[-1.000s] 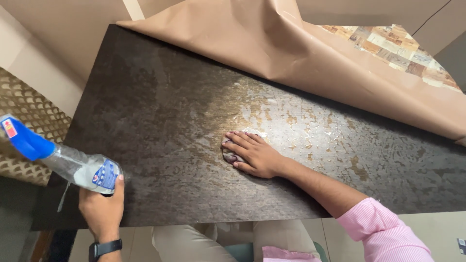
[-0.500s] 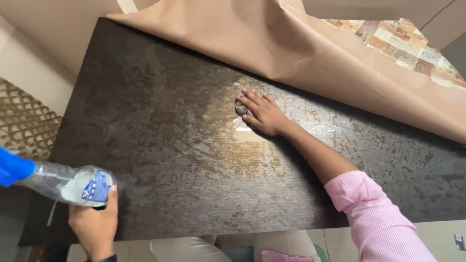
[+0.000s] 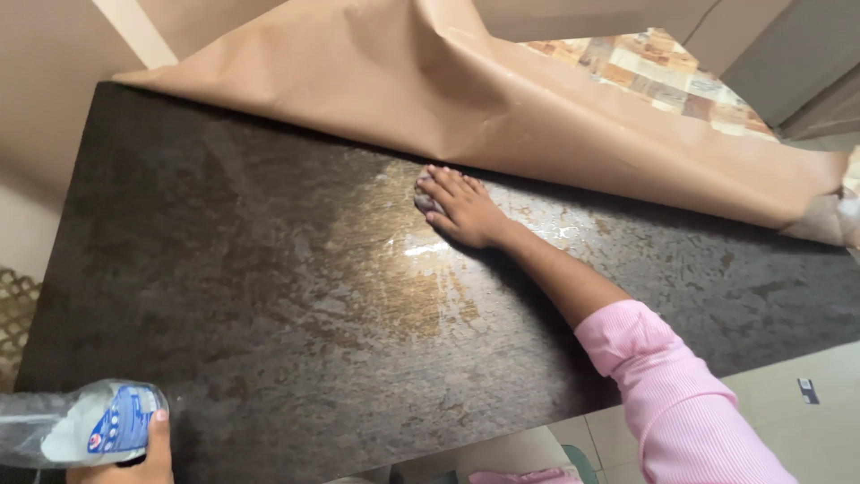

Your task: The person sprays a liquid cleaner onto a dark tabletop and wipes it with a cloth. The person repeatedly sprays and wipes the surface, moving the cloth across the table. Finally, the person places the cleaning tools on a chair and pulls a brown paper sheet over the table.

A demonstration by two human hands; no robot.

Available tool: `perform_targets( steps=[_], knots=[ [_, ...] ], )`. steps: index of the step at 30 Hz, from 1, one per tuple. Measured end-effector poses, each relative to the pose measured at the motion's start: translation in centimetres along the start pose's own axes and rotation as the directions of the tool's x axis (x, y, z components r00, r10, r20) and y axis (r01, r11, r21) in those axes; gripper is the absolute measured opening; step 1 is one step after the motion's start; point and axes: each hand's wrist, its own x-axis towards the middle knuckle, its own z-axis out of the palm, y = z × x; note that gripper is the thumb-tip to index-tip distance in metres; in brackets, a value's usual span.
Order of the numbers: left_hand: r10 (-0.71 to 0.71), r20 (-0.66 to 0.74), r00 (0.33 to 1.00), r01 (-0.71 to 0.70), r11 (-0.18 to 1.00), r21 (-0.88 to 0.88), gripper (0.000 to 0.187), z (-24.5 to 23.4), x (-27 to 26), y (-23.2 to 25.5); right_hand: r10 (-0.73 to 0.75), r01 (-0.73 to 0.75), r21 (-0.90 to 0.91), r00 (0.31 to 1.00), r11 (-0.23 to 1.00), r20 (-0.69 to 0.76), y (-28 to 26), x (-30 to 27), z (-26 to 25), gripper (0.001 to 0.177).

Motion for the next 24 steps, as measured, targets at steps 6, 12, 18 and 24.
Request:
perform_targets(
  steps=[6, 12, 18, 24],
  knots=[
    [0.018, -0.017, 1.000, -0.018, 1.000, -0.008, 0.056, 1.9, 1.4, -0.8, -0.013, 0.012, 0.012, 0.998, 1.000, 0.060, -2.2, -7.5, -2.5, 0.067],
    [0.013, -0.039, 0.999, -0.013, 1.000, 0.009, 0.056, 1.7, 3.2, 1.0, -0.007, 0.008, -0.009, 0.997, 1.000, 0.074, -5.2, -14.5, -5.7, 0.075],
    [-0.027, -0.053, 0.998, 0.027, 1.000, 0.009, 0.056, 2.4, 3.2, 4.3, 0.080, -0.085, -0.070, 0.994, 0.994, -0.067, -7.6, -19.8, -5.9, 0.066],
    [-0.055, -0.012, 0.998, 0.055, 0.998, 0.009, 0.055, 3.0, 1.2, 8.0, 0.153, -0.162, -0.088, 0.983, 0.983, -0.102, -8.7, -21.5, -5.3, 0.063]
  ],
)
